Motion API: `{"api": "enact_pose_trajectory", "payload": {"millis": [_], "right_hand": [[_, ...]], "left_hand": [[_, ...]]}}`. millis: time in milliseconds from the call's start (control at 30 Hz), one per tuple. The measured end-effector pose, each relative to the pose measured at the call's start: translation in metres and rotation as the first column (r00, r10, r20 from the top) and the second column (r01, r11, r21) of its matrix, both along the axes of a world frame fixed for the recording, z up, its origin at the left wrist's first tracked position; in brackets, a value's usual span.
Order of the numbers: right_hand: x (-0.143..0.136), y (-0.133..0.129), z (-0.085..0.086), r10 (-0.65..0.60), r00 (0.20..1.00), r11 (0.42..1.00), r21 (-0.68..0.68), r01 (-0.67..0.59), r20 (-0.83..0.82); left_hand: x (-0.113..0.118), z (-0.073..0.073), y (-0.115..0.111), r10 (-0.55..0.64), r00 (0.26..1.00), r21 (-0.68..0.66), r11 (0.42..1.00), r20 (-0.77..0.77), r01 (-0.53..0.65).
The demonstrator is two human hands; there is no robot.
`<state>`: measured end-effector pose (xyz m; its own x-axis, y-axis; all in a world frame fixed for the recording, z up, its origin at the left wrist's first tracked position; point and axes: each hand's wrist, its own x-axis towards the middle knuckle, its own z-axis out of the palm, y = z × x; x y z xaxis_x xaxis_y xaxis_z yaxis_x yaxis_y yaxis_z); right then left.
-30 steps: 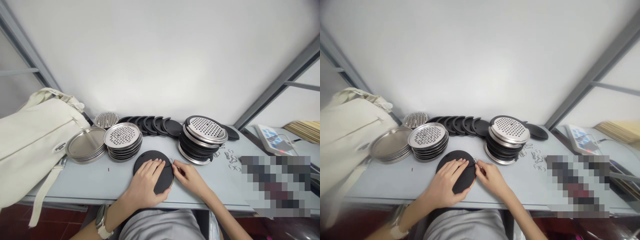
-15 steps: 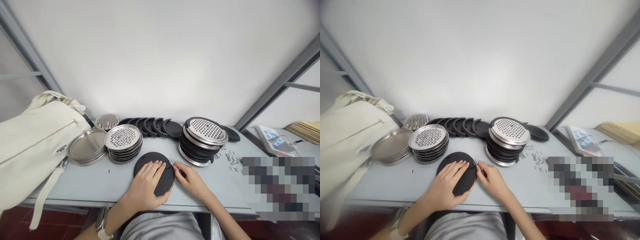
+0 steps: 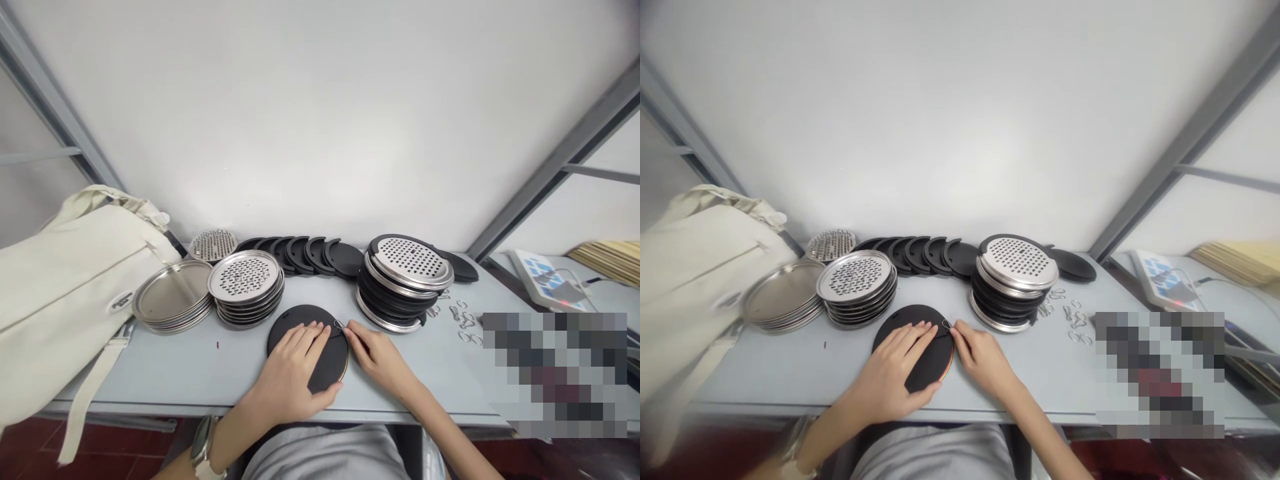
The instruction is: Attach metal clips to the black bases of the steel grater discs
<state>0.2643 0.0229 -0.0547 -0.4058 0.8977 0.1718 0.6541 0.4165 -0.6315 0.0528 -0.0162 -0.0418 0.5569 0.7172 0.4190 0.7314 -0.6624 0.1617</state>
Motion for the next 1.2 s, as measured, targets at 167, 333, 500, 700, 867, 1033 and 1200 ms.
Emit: {"api": "enact_pose_trajectory", "payload": {"millis": [167, 333, 500, 700, 867, 1033, 1200], "right_hand": [[-0.0004, 0.0003, 0.0007, 0.001, 1.0, 1.0, -0.012, -0.001, -0.028], [-0.0004, -0.0005, 0.0016, 0.019, 0.997, 0.999, -0.035, -0.022, -0.081], [0.0001, -0.0006, 0.0017, -0.003, 0.993, 1.0, -0.011, 0.002, -0.118], [-0.0036, -0.0002, 0.0003, -0.013, 0.998, 1.0, 0.012, 0.013, -0.059], [-0.0061, 0.0014, 0.0033, -0.02, 1.0, 1.0, -0.001, 0.02, -0.002], [-0.0058, 0.0017, 0.0068, -0.025, 0.999, 1.0, -0.01, 0.025, 0.026], [-0.0063, 0.0017, 0.0065, -0.022, 0.997, 1.0, 0.012, 0.021, 0.073]], "left_hand": [[0.0002, 0.0009, -0.0008, -0.004, 1.0, 0.005, 1.0, 0.004, 0.004], [0.0004, 0.0004, -0.0001, -0.004, 1.0, -0.002, 1.0, 0.003, 0.004], [0.0009, 0.0004, 0.0009, -0.005, 1.0, -0.009, 1.0, 0.005, 0.005], [0.0004, 0.001, 0.0006, -0.009, 1.0, -0.003, 1.0, 0.014, 0.009], [0.0011, 0.0013, 0.0007, -0.005, 0.999, 0.008, 1.0, 0.035, 0.005], [0.0026, 0.0016, 0.0014, 0.01, 0.999, 0.005, 1.0, 0.044, -0.011], [0.0034, 0.0013, -0.0005, 0.021, 0.998, 0.009, 1.0, 0.056, -0.021]]}}
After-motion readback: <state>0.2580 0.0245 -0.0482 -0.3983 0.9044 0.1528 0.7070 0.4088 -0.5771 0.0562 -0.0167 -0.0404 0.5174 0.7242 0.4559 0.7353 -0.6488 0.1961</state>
